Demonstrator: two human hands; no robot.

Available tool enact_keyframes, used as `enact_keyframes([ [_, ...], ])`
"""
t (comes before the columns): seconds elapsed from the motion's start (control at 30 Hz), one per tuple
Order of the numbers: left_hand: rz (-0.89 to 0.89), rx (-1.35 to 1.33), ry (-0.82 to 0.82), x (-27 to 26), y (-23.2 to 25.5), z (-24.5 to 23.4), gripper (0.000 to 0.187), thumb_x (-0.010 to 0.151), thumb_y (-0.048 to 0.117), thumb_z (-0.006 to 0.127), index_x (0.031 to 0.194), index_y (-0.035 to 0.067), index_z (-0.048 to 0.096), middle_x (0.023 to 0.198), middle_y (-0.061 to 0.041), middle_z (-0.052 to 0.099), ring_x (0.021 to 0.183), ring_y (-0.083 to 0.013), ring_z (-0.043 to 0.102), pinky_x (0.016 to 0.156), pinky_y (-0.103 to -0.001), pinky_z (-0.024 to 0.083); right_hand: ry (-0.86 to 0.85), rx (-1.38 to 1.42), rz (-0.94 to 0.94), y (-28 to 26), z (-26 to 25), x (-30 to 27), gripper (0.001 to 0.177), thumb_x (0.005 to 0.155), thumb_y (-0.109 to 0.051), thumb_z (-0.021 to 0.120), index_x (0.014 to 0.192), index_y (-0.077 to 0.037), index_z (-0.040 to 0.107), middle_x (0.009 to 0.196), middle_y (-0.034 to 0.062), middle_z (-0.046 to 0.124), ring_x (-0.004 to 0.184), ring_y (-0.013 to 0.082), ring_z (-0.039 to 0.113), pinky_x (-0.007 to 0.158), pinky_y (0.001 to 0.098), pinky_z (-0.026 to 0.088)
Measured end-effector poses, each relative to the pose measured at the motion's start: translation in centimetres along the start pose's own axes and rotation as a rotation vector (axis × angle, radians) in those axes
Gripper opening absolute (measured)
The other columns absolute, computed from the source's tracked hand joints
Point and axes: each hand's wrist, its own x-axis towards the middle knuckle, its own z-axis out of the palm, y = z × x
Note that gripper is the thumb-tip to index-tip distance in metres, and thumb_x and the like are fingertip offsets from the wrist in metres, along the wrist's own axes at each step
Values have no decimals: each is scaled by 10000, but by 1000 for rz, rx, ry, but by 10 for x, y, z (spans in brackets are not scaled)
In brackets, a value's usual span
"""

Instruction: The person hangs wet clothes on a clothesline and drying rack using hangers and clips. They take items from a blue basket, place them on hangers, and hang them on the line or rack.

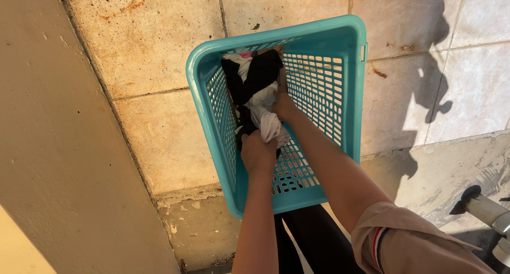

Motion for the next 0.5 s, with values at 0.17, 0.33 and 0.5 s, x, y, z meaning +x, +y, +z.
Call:
enact_keyframes([
  [0.17, -33, -67, 35, -1, -10, 9, 324, 766, 205, 790, 963, -34, 696, 991, -207, 585, 821, -380, 653, 730, -463, 543, 211, 171, 108, -27, -21, -31, 182, 899, -12, 624, 955, 7, 796, 998, 221, 755, 885, 354, 726, 788, 414, 574],
  [0.33, -62, -207, 102, 4, -25, 22, 420, 894, 303, 699, 1131, -43, 676, 1026, -205, 600, 842, -348, 636, 745, -446, 539, 126, 243, 140, -99, -69, -89, 195, 879, -8, 615, 975, -6, 785, 999, 187, 762, 875, 294, 748, 797, 371, 586],
  [0.5, -342, -673, 8, -1, -35, 35, 559, 970, 523, 570, 1102, -7, 690, 1033, -209, 724, 897, -289, 692, 765, -406, 551, -61, 307, 164, -153, -130, -156, 223, 916, -28, 589, 1011, -34, 791, 1013, 147, 786, 874, 273, 757, 800, 368, 590],
])
